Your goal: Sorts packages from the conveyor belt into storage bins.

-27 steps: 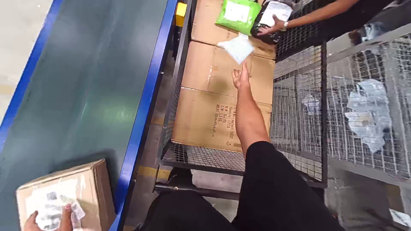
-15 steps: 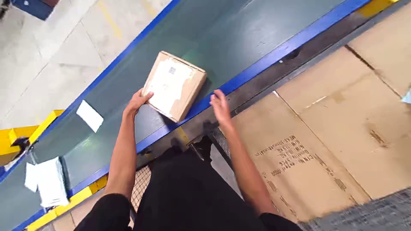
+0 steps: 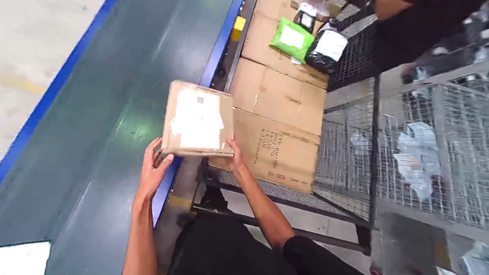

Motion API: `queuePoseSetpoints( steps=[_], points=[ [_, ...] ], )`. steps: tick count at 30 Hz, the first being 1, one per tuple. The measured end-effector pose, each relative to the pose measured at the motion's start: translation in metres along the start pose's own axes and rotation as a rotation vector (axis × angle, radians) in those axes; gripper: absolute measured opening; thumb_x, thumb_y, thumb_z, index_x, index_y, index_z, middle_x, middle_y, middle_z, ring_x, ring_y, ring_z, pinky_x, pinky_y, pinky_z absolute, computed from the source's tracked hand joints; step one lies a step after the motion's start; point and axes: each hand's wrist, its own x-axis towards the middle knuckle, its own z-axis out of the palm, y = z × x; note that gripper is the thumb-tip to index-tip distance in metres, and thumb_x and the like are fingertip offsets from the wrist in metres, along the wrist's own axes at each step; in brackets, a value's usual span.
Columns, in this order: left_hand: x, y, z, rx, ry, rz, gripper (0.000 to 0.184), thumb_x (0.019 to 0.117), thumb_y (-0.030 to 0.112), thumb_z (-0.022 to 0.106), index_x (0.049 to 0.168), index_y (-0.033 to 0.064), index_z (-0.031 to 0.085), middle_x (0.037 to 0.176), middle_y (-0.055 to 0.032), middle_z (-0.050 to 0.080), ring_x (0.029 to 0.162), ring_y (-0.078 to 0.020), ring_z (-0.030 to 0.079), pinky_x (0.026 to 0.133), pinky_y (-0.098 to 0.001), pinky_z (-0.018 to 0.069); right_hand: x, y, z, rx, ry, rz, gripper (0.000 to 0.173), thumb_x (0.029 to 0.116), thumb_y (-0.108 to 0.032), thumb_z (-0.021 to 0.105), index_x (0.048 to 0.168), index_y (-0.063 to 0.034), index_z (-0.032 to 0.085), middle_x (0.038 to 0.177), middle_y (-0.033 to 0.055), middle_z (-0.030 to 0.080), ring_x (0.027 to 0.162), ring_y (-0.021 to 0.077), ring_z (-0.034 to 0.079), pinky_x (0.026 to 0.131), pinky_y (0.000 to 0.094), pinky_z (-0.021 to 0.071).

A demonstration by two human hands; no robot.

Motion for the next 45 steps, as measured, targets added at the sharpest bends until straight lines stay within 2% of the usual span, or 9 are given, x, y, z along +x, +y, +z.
queuePoseSetpoints(
  steps=[9, 12, 16, 21, 27, 33, 36, 40, 45],
  points=[
    [-0.024, -0.057, 0.005, 0.157, 0.056, 0.035, 0.08, 0.0915, 0.05, 0.069, 0.153, 0.0063, 0.044, 0.153, -0.0128, 0.052, 0.142, -0.023, 0.049, 0.115, -0.0443, 0.045, 0.291, -0.219, -0.045, 0.181, 0.086, -0.371, 0.083, 0.0973, -0.079, 0.026, 0.163, -0.0297, 0.015, 0.164, 0.009, 0.033, 0.145, 0.0306, 0.043, 0.111, 0.0586, 0.0449],
    [-0.037, -0.082, -0.001, 0.2, 0.133, 0.014, 0.071, 0.0924, 0.043, 0.07, 0.147, 0.0024, 0.052, 0.148, -0.0154, 0.057, 0.137, -0.0238, 0.054, 0.114, -0.0438, 0.0464, 0.321, -0.235, 0.0, -0.291, -0.04, -0.416, 0.085, 0.1023, -0.063, 0.044, 0.166, -0.0249, 0.003, 0.17, 0.0131, 0.02, 0.15, 0.0302, 0.036, 0.114, 0.0541, 0.0447],
    [-0.065, -0.085, -0.016, 0.323, 0.414, -0.073, 0.05, 0.0996, 0.03, 0.065, 0.138, -0.0027, 0.059, 0.136, -0.0198, 0.064, 0.129, -0.026, 0.061, 0.112, -0.0444, 0.0491, 0.279, -0.14, 0.074, -0.87, -0.379, -0.613, 0.092, 0.0928, -0.043, 0.073, 0.161, -0.0035, 0.025, 0.157, 0.016, 0.045, 0.14, 0.0223, 0.05, 0.111, 0.0385, 0.0492],
    [-0.081, -0.093, -0.069, 0.497, 0.696, -0.293, 0.051, 0.0992, 0.029, 0.064, 0.139, -0.0015, 0.058, 0.138, -0.0191, 0.062, 0.131, -0.0285, 0.059, 0.112, -0.046, 0.0475, 0.153, 0.013, 0.14, -1.056, -0.747, -0.501, 0.067, 0.0967, -0.038, 0.069, 0.151, -0.0069, 0.046, 0.143, 0.0128, 0.06, 0.13, 0.0234, 0.059, 0.107, 0.0447, 0.0512],
    [-0.151, -0.112, -0.116, 0.612, 0.75, -0.46, 0.052, 0.0996, 0.029, 0.063, 0.141, -0.0008, 0.056, 0.142, -0.0221, 0.058, 0.135, -0.0347, 0.055, 0.115, -0.0516, 0.0426, 0.098, 0.129, 0.281, -1.227, -0.958, -0.495, 0.079, 0.0921, -0.053, 0.069, 0.151, -0.0055, 0.046, 0.145, 0.0184, 0.056, 0.133, 0.035, 0.054, 0.11, 0.0558, 0.0445],
    [-0.315, -0.149, -0.191, 0.563, 1.221, -0.825, 0.076, 0.0893, 0.043, 0.076, 0.144, -0.0035, 0.051, 0.149, -0.0296, 0.048, 0.141, -0.0438, 0.045, 0.117, -0.0571, 0.0372, 0.1, 0.166, 0.406, -1.602, -0.852, -0.581, 0.109, 0.0721, -0.057, 0.085, 0.153, 0.0011, 0.04, 0.151, 0.0405, 0.035, 0.137, 0.0623, 0.035, 0.1, 0.08, 0.0349],
    [-0.386, -0.179, -0.226, 0.378, 1.334, -1.06, 0.105, 0.0761, 0.054, 0.085, 0.15, -0.0058, 0.042, 0.153, -0.0329, 0.041, 0.142, -0.0478, 0.041, 0.117, -0.0611, 0.0348, 0.12, 0.164, 0.436, -1.729, -0.824, -0.508, 0.109, 0.0681, -0.053, 0.09, 0.146, 0.0066, 0.042, 0.141, 0.0423, 0.046, 0.13, 0.0606, 0.045, 0.102, 0.0762, 0.0381],
    [-0.408, -0.213, -0.242, 0.203, 1.2, -1.193, 0.117, 0.0639, 0.057, 0.092, 0.153, -0.0005, 0.042, 0.157, -0.0333, 0.032, 0.141, -0.0555, 0.034, 0.107, -0.0712, 0.0369, 0.135, 0.152, 0.442, -1.855, -0.859, -0.38, 0.078, 0.0784, -0.043, 0.088, 0.13, 0.0085, 0.059, 0.126, 0.0398, 0.058, 0.121, 0.0554, 0.054, 0.1, 0.0728, 0.0393],
    [-0.328, -0.187, -0.235, 0.151, 1.265, -0.766, 0.076, 0.0858, 0.035, 0.083, 0.144, -0.0021, 0.051, 0.14, -0.0254, 0.056, 0.126, -0.038, 0.059, 0.106, -0.0519, 0.0506, 0.105, 0.158, 0.423, -1.815, -0.972, -0.429, 0.048, 0.0991, -0.035, 0.064, 0.119, 0.0086, 0.063, 0.113, 0.034, 0.064, 0.106, 0.0452, 0.063, 0.093, 0.0657, 0.0453]
  ],
)
